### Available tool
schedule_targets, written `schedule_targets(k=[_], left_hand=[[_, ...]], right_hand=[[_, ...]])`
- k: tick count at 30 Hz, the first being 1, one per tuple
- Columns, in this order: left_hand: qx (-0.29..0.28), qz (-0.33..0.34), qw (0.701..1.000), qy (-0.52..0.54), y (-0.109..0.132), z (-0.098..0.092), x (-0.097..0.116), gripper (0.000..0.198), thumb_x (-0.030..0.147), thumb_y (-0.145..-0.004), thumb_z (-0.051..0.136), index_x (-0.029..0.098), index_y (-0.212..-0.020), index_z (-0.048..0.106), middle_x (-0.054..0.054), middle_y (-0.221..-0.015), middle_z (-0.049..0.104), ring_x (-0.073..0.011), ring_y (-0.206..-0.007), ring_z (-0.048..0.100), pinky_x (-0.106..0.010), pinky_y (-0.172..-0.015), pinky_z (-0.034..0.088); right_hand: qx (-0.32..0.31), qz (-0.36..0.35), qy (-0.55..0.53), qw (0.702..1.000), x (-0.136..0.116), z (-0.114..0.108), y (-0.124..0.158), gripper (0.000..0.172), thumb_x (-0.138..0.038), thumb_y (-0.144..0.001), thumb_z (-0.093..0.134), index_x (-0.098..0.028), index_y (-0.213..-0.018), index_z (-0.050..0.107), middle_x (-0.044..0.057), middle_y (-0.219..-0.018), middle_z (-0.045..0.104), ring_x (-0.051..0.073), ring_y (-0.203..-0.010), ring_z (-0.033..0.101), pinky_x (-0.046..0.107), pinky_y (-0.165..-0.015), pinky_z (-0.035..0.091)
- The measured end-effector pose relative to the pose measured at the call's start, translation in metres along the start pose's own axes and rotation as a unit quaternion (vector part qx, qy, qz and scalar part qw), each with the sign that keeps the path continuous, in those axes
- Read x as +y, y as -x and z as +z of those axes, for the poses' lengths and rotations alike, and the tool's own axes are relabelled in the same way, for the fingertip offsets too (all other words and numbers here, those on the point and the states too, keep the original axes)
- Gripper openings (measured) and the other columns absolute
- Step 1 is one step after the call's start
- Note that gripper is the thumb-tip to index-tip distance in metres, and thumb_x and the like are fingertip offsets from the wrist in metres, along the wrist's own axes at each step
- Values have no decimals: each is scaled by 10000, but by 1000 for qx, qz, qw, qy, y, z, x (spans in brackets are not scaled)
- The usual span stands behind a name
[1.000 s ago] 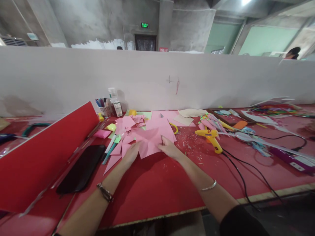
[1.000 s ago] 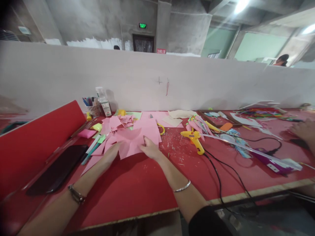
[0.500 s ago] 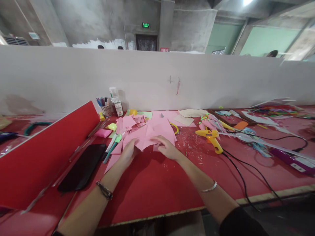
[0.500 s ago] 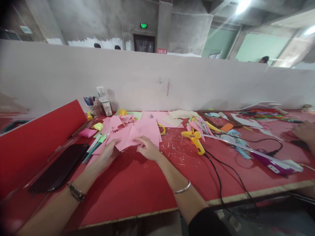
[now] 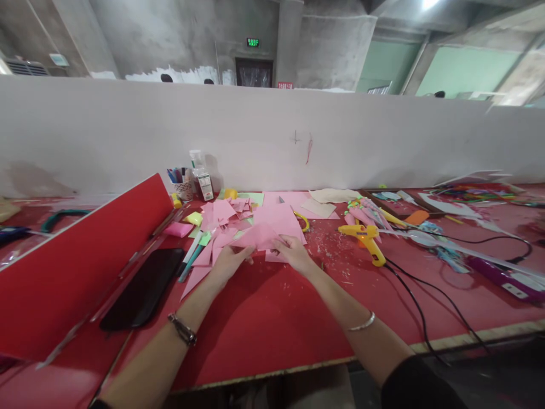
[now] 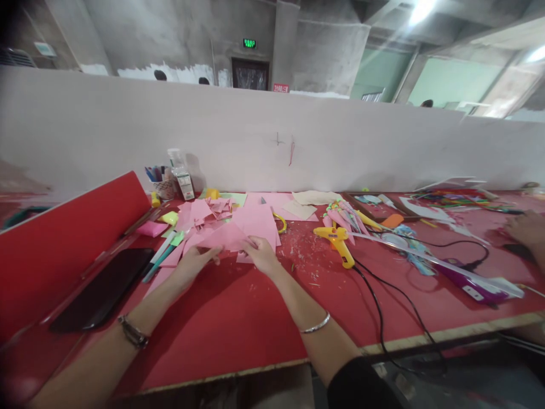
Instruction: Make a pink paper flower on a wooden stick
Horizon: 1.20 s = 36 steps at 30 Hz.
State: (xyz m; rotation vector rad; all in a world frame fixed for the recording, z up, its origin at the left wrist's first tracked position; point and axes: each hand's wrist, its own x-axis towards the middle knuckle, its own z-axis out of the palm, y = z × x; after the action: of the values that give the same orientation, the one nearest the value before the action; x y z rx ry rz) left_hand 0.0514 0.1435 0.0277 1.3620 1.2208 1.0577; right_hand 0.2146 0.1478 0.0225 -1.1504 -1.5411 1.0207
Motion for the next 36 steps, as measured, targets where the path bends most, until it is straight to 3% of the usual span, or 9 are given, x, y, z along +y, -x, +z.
schedule_targets(k=[3,7,11,14,18,24,29,36], left_hand=[[2,30,999,-17,1,2,2,317,364,-587,574,154,-362,501,11,-411,528,-103,-464,463,-227,-541,355],[13,12,1000,22,1,4,2,259,360,-557,588,149,-410,559,24,-385,521,-95,-449,464,-217,-535,353],[44,-14,993,111,-2,7,-1,236,373,-511,628,141,-484,602,39,-376,513,-80,-424,444,-204,-505,344],[66,7,984,165,-3,13,-2,250,382,-501,643,139,-476,588,46,-374,497,-72,-412,429,-199,-482,340],[33,33,986,162,2,20,3,273,388,-523,639,131,-461,575,24,-425,540,-77,-424,449,-200,-469,349],[54,32,991,118,5,18,8,240,351,-552,629,127,-477,587,51,-357,480,-69,-391,420,-195,-460,335],[79,30,992,89,4,17,6,241,344,-577,608,127,-476,589,54,-337,464,-68,-389,412,-198,-485,332],[65,29,996,47,7,17,8,271,362,-589,571,130,-450,590,21,-379,517,-102,-450,470,-214,-525,358]], right_hand=[[1,5,-21,1000,-1,1,0,212,-344,-669,495,-158,-568,493,-42,-514,495,82,-512,469,219,-544,380],[15,5,-53,998,-4,3,0,199,-362,-631,544,-169,-616,500,-52,-539,508,74,-512,477,210,-531,388],[78,43,-205,975,-5,9,0,348,-337,-528,662,-200,-808,508,-67,-586,553,65,-508,504,215,-559,414],[53,77,-267,959,-5,19,2,324,-356,-479,702,-171,-697,549,-40,-572,580,65,-510,513,221,-575,420],[4,85,-265,960,-6,28,5,328,-436,-497,676,-138,-606,593,-16,-540,582,71,-490,508,225,-539,408],[62,83,-230,968,-7,27,6,319,-442,-490,675,-141,-523,573,-31,-485,549,52,-449,459,207,-496,384],[77,81,-230,967,-8,25,4,321,-454,-495,658,-147,-488,566,-35,-466,530,48,-449,444,201,-492,376],[87,78,-203,972,-12,23,5,267,-404,-486,667,-147,-489,594,-18,-466,556,64,-460,460,215,-499,387]])
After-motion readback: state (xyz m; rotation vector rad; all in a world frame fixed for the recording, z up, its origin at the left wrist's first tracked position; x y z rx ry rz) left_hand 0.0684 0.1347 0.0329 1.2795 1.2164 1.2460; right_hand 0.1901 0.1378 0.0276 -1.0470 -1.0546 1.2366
